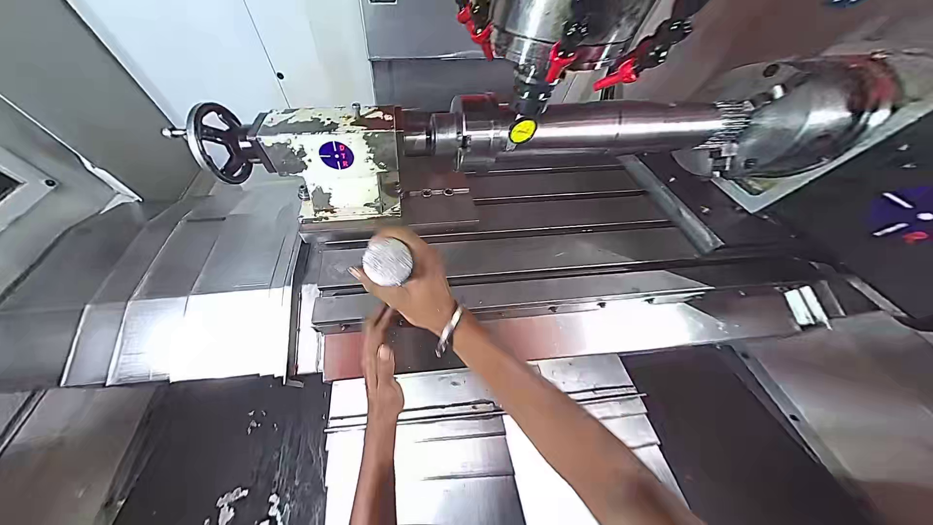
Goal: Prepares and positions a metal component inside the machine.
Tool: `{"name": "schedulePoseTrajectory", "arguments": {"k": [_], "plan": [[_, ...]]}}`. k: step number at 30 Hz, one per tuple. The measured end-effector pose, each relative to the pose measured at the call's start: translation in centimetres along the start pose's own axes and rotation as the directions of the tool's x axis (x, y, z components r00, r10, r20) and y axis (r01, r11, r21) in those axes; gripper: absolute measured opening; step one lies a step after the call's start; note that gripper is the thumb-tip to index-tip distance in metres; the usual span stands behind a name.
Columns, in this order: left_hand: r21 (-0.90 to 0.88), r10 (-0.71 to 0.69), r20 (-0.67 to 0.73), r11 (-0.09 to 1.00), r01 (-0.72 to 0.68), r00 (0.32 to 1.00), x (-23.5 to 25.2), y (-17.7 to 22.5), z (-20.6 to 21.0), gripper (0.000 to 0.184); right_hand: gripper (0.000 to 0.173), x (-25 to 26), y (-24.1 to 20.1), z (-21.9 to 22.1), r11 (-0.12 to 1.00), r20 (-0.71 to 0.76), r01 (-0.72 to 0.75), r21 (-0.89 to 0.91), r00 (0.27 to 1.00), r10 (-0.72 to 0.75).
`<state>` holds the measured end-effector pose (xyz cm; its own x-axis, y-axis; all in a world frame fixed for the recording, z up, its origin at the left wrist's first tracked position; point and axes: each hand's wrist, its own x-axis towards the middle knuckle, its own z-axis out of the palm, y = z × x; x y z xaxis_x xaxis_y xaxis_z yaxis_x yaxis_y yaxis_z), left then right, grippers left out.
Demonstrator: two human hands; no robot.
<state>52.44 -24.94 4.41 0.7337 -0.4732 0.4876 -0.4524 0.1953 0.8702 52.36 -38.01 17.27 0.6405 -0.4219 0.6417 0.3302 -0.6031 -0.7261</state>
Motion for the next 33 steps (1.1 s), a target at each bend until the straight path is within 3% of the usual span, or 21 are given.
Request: {"name": "schedulePoseTrajectory", "arguments": {"k": [2,4,5,6,9,11,13,15,18,20,23,25,26,28,30,33], "plan": [[-0.501,-0.239,0.056,0.833,0.235,0.969,-2.7,5.5,3.0,0.077,0.042,-2.7,-1.9,-1.1,0.993,-0.189,0.070,0.098,0.981,-0.051],[-0.698,-0.426,0.171,0.584,0.414,0.888,-5.5,10.2,5.7,0.062,0.042,-4.9,-3.4,-1.7,0.982,-0.254,0.132,0.138,0.963,-0.094],[-0.745,-0.471,0.247,0.467,0.476,0.847,-6.7,11.6,6.7,0.063,0.042,-5.5,-3.8,-2.1,0.980,-0.247,0.142,0.140,0.963,-0.105],[-0.767,-0.447,0.344,0.373,0.521,0.826,-8.1,12.2,7.4,0.073,0.042,-6.1,-4.1,-2.5,0.981,-0.225,0.141,0.133,0.968,-0.109],[-0.715,-0.348,0.559,0.257,0.650,0.752,-12.8,12.5,8.8,0.097,0.041,-6.9,-4.0,-3.8,0.991,-0.190,0.117,0.068,0.976,-0.103],[-0.687,-0.363,0.628,0.158,0.710,0.688,-15.3,13.4,9.4,0.095,0.041,-7.2,-3.6,-4.5,0.995,-0.177,0.098,-0.015,0.979,-0.099],[-0.660,-0.462,0.636,0.090,0.746,0.618,-16.6,14.6,9.8,0.090,0.041,-7.6,-3.0,-4.8,0.991,-0.156,0.083,-0.108,0.983,-0.099],[-0.629,-0.541,0.636,0.052,0.776,0.551,-16.9,15.6,10.2,0.074,0.044,-7.9,-2.6,-5.1,0.984,-0.115,0.044,-0.171,0.991,-0.065],[-0.558,-0.562,0.646,0.114,0.822,0.516,-15.4,16.3,10.3,0.058,0.055,-7.7,-1.9,-5.2,0.983,-0.045,-0.074,-0.168,0.997,0.067],[-0.469,-0.517,0.650,0.304,0.829,0.557,-13.6,15.3,9.5,0.064,0.060,-7.5,-0.6,-4.6,0.976,-0.008,-0.164,-0.141,0.986,0.164],[-0.265,-0.418,0.496,0.762,0.591,0.761,-10.1,11.3,6.1,0.055,0.064,-6.2,1.6,-4.7,0.965,0.068,-0.248,-0.083,0.965,0.254],[-0.094,-0.344,0.186,0.926,0.365,0.920,-7.0,8.5,2.7,0.036,0.064,-5.1,2.3,-5.4,0.949,0.108,-0.316,0.027,0.944,0.311],[0.039,-0.268,0.022,0.963,0.267,0.963,-5.1,7.1,1.0,0.032,0.062,-4.7,2.5,-5.8,0.937,0.121,-0.335,0.095,0.939,0.323],[0.331,-0.046,-0.192,0.937,0.109,0.980,-0.9,4.2,-1.6,0.031,0.053,-4.2,2.8,-6.2,0.915,0.131,-0.345,0.207,0.937,0.323],[0.520,0.093,-0.231,0.853,0.042,0.969,2.4,1.0,-2.1,0.031,0.050,-4.2,3.0,-6.0,0.916,0.105,-0.331,0.228,0.943,0.315],[0.661,0.119,-0.132,0.750,-0.002,0.984,4.1,-4.0,-0.4,0.036,0.050,-4.1,3.3,-5.1,0.930,0.077,-0.291,0.225,0.957,0.280]]}}
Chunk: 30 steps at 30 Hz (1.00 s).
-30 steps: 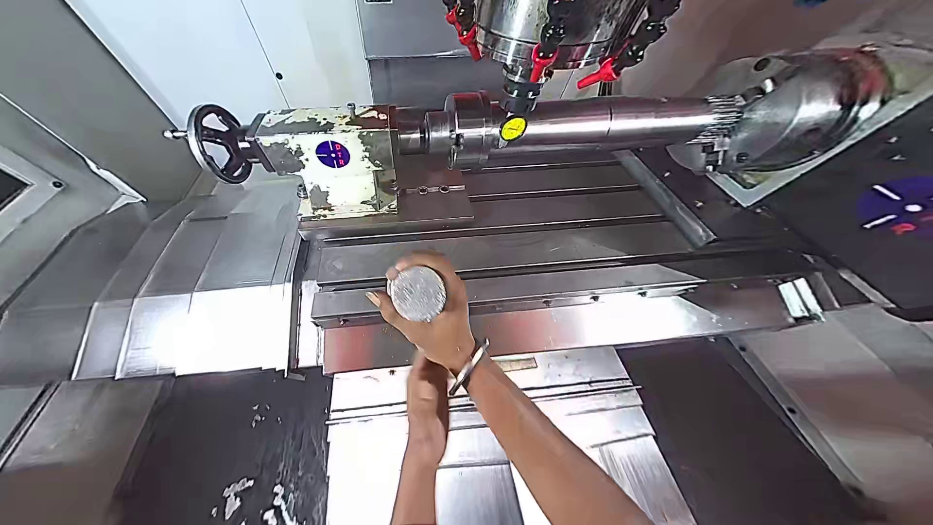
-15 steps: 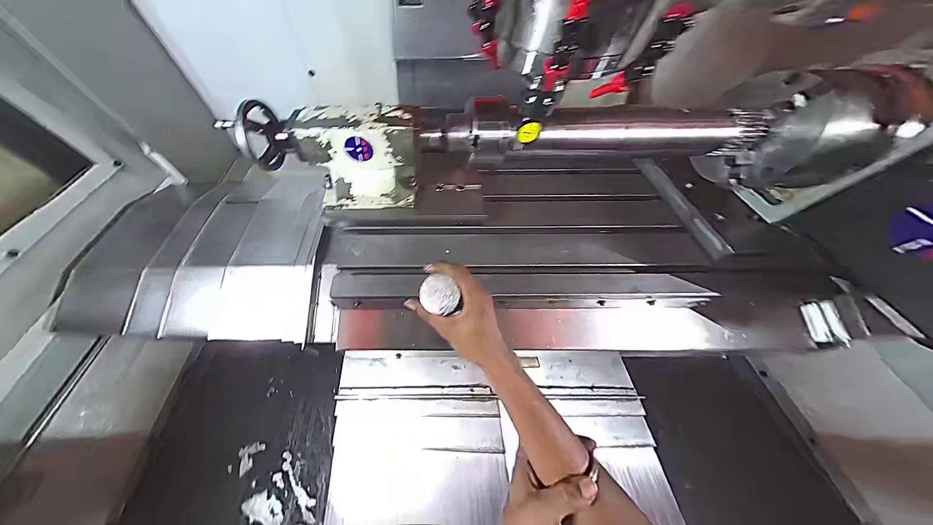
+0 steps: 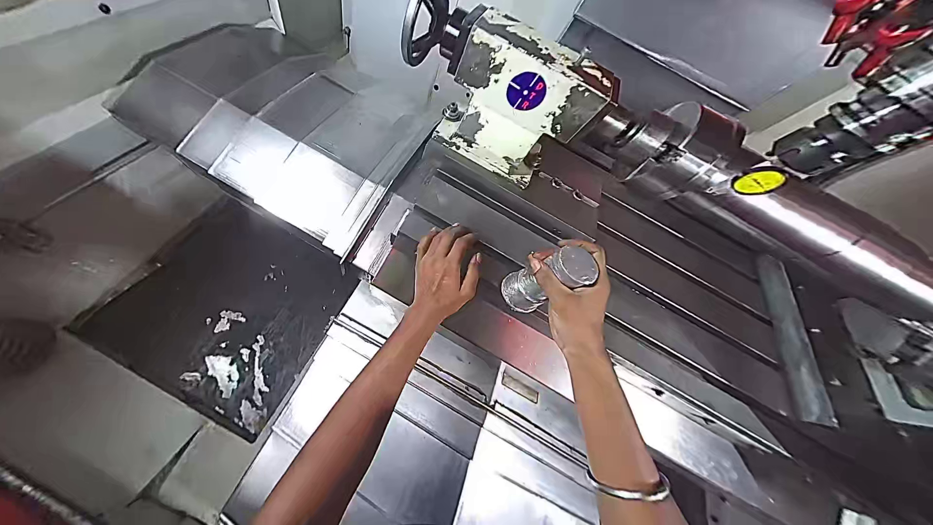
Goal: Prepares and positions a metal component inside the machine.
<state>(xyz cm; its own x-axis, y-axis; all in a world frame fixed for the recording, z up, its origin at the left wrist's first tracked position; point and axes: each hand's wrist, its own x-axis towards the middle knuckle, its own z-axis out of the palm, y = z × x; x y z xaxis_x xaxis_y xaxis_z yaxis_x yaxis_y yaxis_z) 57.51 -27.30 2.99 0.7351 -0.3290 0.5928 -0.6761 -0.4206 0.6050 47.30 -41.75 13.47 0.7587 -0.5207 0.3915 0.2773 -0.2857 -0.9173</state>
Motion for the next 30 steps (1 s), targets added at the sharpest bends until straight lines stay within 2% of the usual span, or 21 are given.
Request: {"name": "schedulePoseTrajectory", "arguments": {"k": [3,10,13,15,17,18,20,22,24,25,27,29,30], "plan": [[0.111,0.105,-0.037,0.989,-0.101,0.994,-0.7,-1.4,2.6,0.038,0.048,-0.1,0.4,0.0,0.997,0.032,0.056,-0.043,0.998,-0.055],[0.116,0.195,-0.074,0.976,-0.186,0.978,-1.0,-2.1,2.7,0.042,0.044,-1.0,0.0,-0.2,0.976,0.140,0.152,-0.156,0.981,-0.130],[0.137,0.203,-0.105,0.973,-0.188,0.974,-1.0,-2.3,3.0,0.043,0.049,-0.4,-0.9,0.1,0.977,0.174,0.044,-0.209,0.985,-0.007],[0.140,0.204,-0.126,0.973,-0.186,0.971,-1.1,-2.5,3.3,0.041,0.061,1.1,-1.1,0.4,0.985,0.135,-0.105,-0.137,0.983,0.124],[0.137,0.205,-0.147,0.973,-0.186,0.968,-1.2,-2.5,3.6,0.041,0.048,3.0,-1.3,1.3,0.980,0.062,-0.188,-0.057,0.979,0.192],[0.136,0.207,-0.154,0.973,-0.187,0.966,-1.2,-2.5,3.7,0.041,0.039,3.8,-1.7,2.0,0.989,0.068,-0.137,-0.062,0.988,0.141],[0.136,0.210,-0.164,0.973,-0.188,0.964,-1.1,-2.6,3.8,0.042,0.032,5.5,-3.2,3.7,0.986,0.201,0.135,-0.095,0.973,-0.114],[0.139,0.220,-0.188,0.971,-0.196,0.957,-1.1,-2.7,3.9,0.043,0.033,7.3,-5.3,6.2,0.902,0.358,0.428,-0.063,0.853,-0.380],[0.156,0.237,-0.225,0.966,-0.205,0.945,-1.1,-2.6,3.8,0.044,0.035,9.0,-6.4,9.0,0.779,0.488,0.626,0.039,0.668,-0.561],[0.159,0.241,-0.236,0.965,-0.207,0.942,-1.0,-2.6,3.8,0.045,0.035,9.9,-6.2,10.3,0.725,0.539,0.685,0.066,0.587,-0.604],[0.159,0.246,-0.233,0.964,-0.213,0.941,-0.9,-2.7,3.8,0.047,0.033,12.1,-4.3,12.5,0.638,0.616,0.770,0.020,0.493,-0.614],[0.149,0.245,-0.216,0.965,-0.215,0.945,-1.0,-3.1,3.8,0.048,0.035,15.4,-0.5,14.2,0.556,0.677,0.824,-0.105,0.469,-0.567],[0.142,0.241,-0.214,0.966,-0.214,0.947,-1.2,-3.0,3.9,0.048,0.038,16.6,1.3,14.7,0.539,0.690,0.826,-0.165,0.487,-0.536]]}}
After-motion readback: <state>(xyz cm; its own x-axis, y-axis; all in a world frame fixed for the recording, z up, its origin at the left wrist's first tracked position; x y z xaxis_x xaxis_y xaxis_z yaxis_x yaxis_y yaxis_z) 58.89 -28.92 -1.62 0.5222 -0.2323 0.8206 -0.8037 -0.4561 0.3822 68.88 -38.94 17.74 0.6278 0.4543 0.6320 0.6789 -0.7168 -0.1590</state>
